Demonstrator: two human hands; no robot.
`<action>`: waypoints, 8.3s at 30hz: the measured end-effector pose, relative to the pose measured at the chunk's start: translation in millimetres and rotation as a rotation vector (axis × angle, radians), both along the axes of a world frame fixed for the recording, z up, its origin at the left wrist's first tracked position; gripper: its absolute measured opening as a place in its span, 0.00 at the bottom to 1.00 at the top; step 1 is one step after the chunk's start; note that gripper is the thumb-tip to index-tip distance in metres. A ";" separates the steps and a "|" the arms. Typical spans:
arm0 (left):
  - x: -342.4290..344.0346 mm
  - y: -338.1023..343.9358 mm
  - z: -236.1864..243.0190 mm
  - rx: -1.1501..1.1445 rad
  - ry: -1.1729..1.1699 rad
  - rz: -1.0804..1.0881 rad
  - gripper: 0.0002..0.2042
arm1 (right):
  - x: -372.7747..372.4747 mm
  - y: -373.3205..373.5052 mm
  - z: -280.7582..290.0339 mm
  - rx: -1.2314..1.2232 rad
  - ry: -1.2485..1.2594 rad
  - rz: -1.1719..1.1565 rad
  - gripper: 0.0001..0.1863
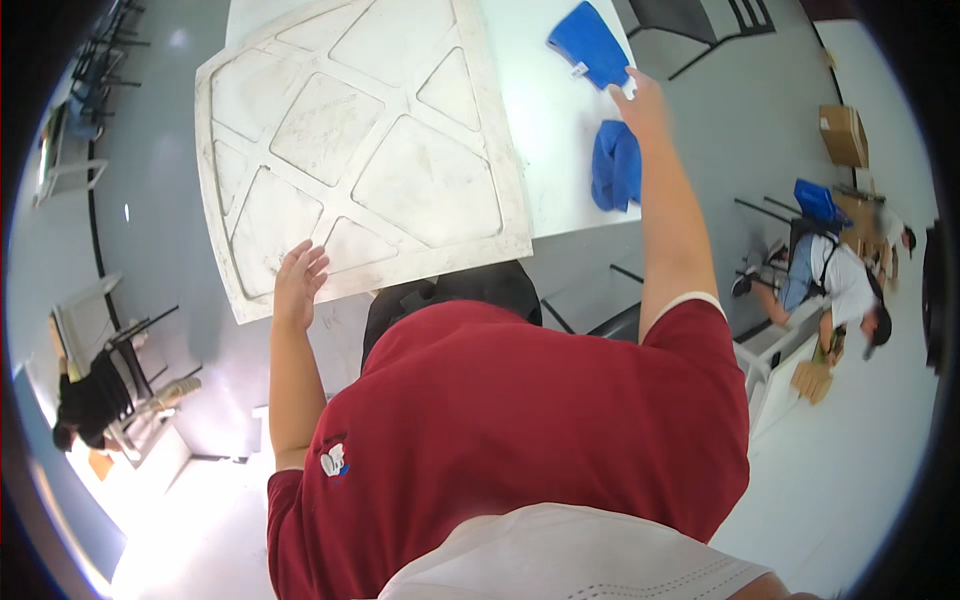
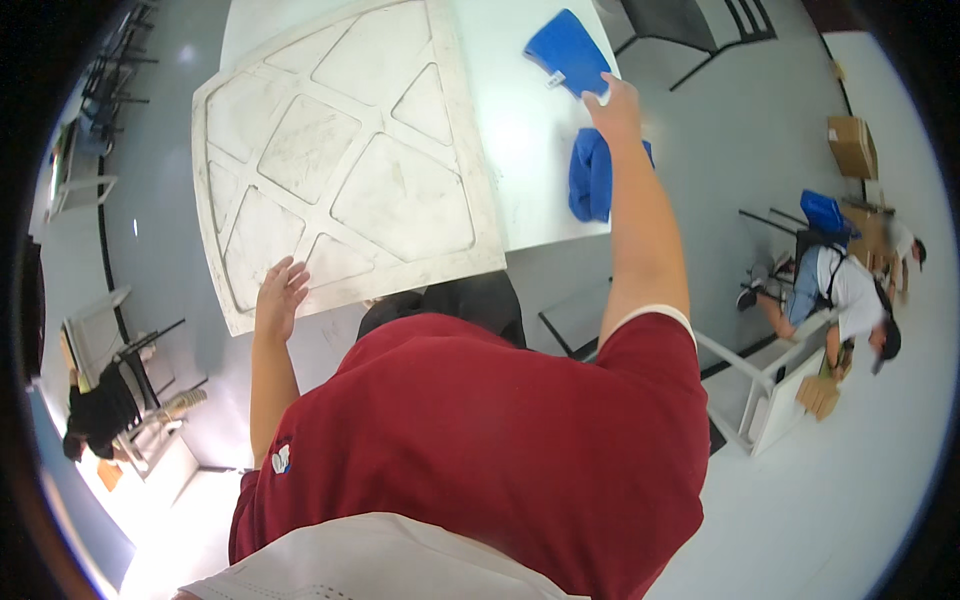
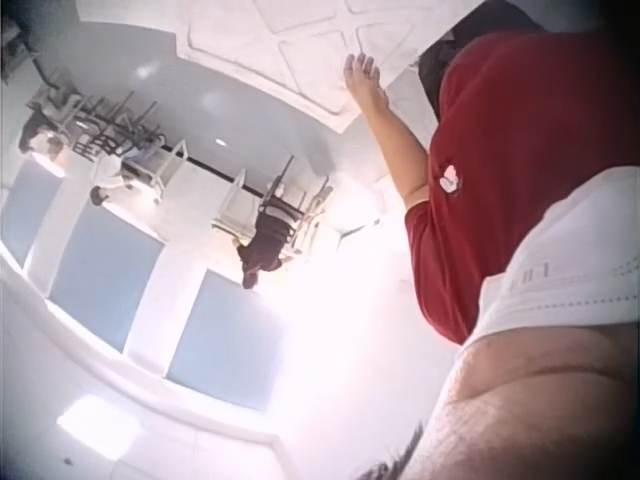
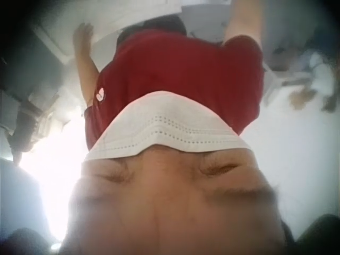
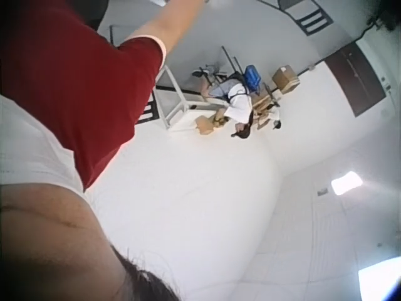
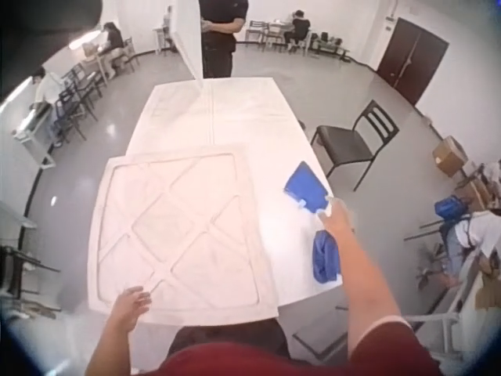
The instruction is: The recorder uses a blue cloth to wipe down a white plastic panel and then an air filter unit.
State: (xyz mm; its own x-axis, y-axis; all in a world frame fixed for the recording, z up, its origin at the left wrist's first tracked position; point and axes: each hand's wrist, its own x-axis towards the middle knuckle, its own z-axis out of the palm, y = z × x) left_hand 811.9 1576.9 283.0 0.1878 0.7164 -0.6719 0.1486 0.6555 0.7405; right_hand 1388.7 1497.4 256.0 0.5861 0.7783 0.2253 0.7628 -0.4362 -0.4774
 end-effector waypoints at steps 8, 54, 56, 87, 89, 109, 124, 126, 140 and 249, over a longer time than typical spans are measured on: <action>-57.7 -55.4 6.5 -0.062 0.212 0.199 0.21 | -16.7 114.1 -28.7 -0.312 0.041 -0.357 0.46; 3.1 85.2 -57.1 0.525 0.949 -0.631 0.49 | -111.5 275.9 -74.1 -0.153 -0.279 0.236 0.23; 3.9 87.9 -57.6 0.534 0.932 -0.622 0.49 | -103.7 289.7 -76.0 -0.115 -0.264 0.214 0.22; 0.5 89.7 -42.4 0.489 0.808 -0.620 0.49 | -351.2 443.6 -62.3 -0.170 -0.206 0.167 0.22; 1.0 90.9 -39.9 0.468 0.801 -0.627 0.48 | -393.3 465.0 -64.5 -0.140 -0.231 0.300 0.22; -15.3 87.4 -60.2 0.512 0.644 -0.607 0.40 | -588.0 313.1 -60.6 -0.056 -0.265 1.480 0.22; -283.9 -9.0 -52.0 0.764 0.752 0.154 0.16 | -649.9 149.9 -41.4 -0.036 0.052 1.358 0.15; -295.5 -11.3 -51.5 0.557 0.653 0.375 0.16 | -656.5 130.0 -40.7 0.014 0.093 1.460 0.15; -274.5 26.1 -49.1 0.667 0.453 0.279 0.15 | -577.8 156.0 -34.7 -0.163 -0.270 0.957 0.14; -181.0 -2.1 -33.1 0.877 0.649 -0.248 0.19 | -432.6 41.1 -26.8 -0.317 -0.300 0.790 0.21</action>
